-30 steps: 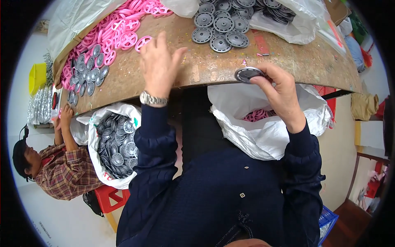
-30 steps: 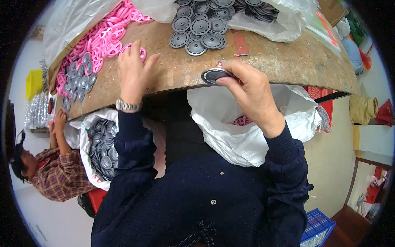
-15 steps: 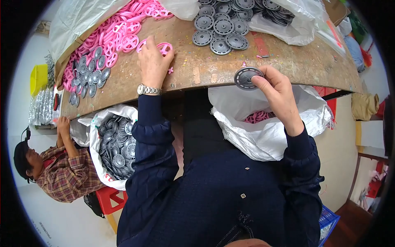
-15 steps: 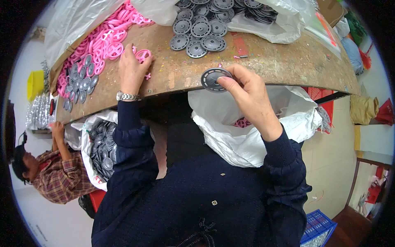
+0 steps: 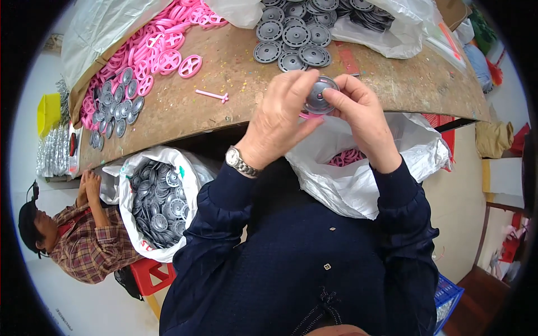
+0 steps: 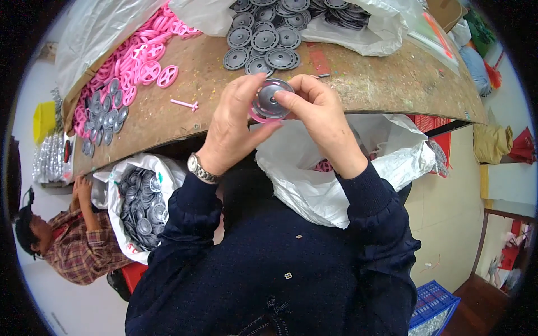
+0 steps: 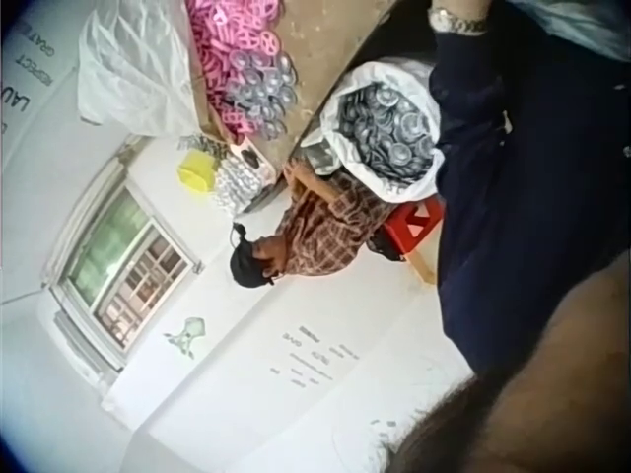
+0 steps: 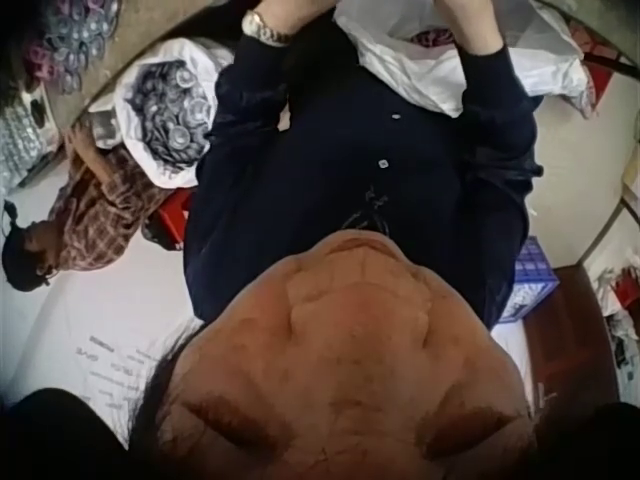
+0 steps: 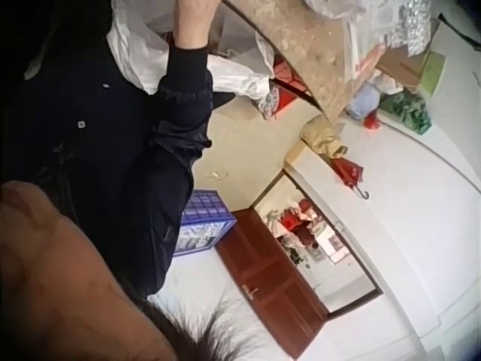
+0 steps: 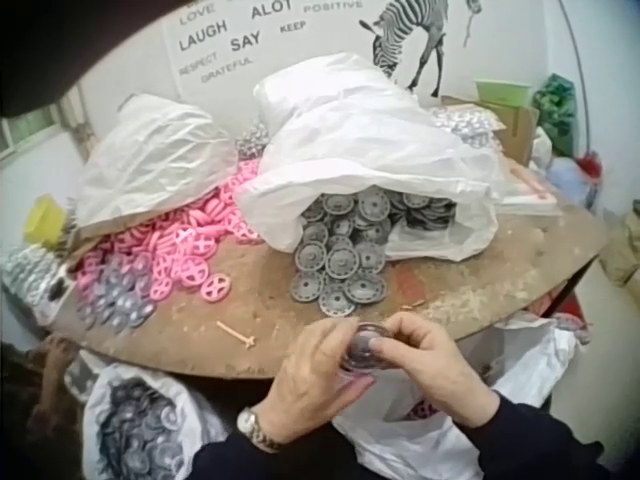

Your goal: Assembling circular plastic toy components by fitting different colored parts together at a workbench.

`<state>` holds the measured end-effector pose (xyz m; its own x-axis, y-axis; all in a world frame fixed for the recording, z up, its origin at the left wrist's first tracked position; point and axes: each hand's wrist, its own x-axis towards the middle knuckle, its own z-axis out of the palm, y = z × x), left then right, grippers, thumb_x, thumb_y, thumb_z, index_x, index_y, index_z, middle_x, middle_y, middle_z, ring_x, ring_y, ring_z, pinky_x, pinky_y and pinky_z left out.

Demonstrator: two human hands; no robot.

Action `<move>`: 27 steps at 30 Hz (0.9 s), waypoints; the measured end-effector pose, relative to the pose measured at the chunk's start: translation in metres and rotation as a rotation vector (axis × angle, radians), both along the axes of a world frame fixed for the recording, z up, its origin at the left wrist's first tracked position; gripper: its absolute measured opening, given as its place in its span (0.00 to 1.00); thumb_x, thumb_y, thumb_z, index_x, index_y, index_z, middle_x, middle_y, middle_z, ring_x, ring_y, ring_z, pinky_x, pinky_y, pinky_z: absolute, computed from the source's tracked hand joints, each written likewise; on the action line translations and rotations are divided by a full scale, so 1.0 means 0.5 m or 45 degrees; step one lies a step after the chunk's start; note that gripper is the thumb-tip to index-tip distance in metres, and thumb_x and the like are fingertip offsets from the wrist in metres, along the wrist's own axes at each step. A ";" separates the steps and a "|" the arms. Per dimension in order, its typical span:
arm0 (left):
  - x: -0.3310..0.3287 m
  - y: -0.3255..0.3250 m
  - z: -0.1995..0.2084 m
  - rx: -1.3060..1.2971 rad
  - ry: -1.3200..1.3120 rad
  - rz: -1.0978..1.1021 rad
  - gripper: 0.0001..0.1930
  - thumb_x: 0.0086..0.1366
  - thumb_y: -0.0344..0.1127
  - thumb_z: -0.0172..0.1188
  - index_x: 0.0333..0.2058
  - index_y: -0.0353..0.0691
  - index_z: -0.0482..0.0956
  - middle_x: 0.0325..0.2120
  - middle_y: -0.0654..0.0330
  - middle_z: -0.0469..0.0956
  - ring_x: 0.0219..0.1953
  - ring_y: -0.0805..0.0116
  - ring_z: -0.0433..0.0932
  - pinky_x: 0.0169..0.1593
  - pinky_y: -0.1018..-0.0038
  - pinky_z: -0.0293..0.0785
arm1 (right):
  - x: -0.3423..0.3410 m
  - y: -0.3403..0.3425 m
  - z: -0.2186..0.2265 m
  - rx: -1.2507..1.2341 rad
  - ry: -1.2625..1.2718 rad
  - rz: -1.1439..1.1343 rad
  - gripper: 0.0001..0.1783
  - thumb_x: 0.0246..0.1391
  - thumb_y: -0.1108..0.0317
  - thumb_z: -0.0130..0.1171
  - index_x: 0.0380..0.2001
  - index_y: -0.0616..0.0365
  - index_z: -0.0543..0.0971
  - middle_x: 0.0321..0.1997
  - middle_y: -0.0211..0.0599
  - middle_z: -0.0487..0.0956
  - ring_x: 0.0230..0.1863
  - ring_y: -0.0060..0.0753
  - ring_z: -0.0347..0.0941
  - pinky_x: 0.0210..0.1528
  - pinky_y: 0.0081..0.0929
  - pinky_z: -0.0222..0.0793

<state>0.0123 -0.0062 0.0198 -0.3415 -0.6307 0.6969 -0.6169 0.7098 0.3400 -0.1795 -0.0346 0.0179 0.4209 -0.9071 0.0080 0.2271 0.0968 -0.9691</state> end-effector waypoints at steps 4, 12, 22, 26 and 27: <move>-0.017 0.008 -0.010 0.034 0.034 0.055 0.45 0.46 0.30 0.74 0.63 0.39 0.61 0.53 0.46 0.68 0.51 0.48 0.73 0.50 0.61 0.75 | 0.003 0.006 -0.003 0.022 -0.069 -0.054 0.06 0.64 0.68 0.57 0.41 0.57 0.76 0.41 0.28 0.79 0.42 0.19 0.75 0.46 0.23 0.73; -0.031 0.024 -0.006 1.247 1.225 -0.241 0.20 0.67 0.26 0.58 0.57 0.35 0.67 0.38 0.59 0.79 0.30 0.73 0.79 0.29 0.80 0.76 | -0.014 0.004 -0.005 0.043 -0.264 -0.116 0.08 0.65 0.66 0.55 0.44 0.57 0.75 0.43 0.30 0.80 0.44 0.20 0.75 0.51 0.27 0.72; -0.006 0.006 -0.029 -0.029 0.169 0.069 0.15 0.54 0.14 0.60 0.40 0.35 0.80 0.38 0.55 0.80 0.37 0.62 0.81 0.41 0.72 0.78 | -0.031 0.008 -0.009 0.472 -0.577 0.146 0.17 0.68 0.63 0.50 0.54 0.61 0.71 0.54 0.39 0.76 0.53 0.32 0.76 0.60 0.42 0.73; -0.003 0.008 -0.041 -0.065 0.102 0.037 0.18 0.50 0.13 0.59 0.40 0.35 0.80 0.43 0.52 0.78 0.42 0.57 0.80 0.43 0.69 0.78 | -0.024 0.014 -0.007 0.430 -0.472 0.155 0.14 0.67 0.64 0.52 0.51 0.59 0.73 0.50 0.34 0.78 0.50 0.27 0.77 0.57 0.38 0.75; -0.004 0.009 -0.045 -0.058 0.128 0.021 0.18 0.52 0.13 0.59 0.42 0.36 0.80 0.47 0.52 0.77 0.44 0.59 0.80 0.43 0.70 0.79 | -0.021 0.016 -0.006 0.406 -0.398 0.117 0.13 0.67 0.64 0.53 0.50 0.58 0.74 0.48 0.32 0.78 0.49 0.25 0.77 0.56 0.36 0.75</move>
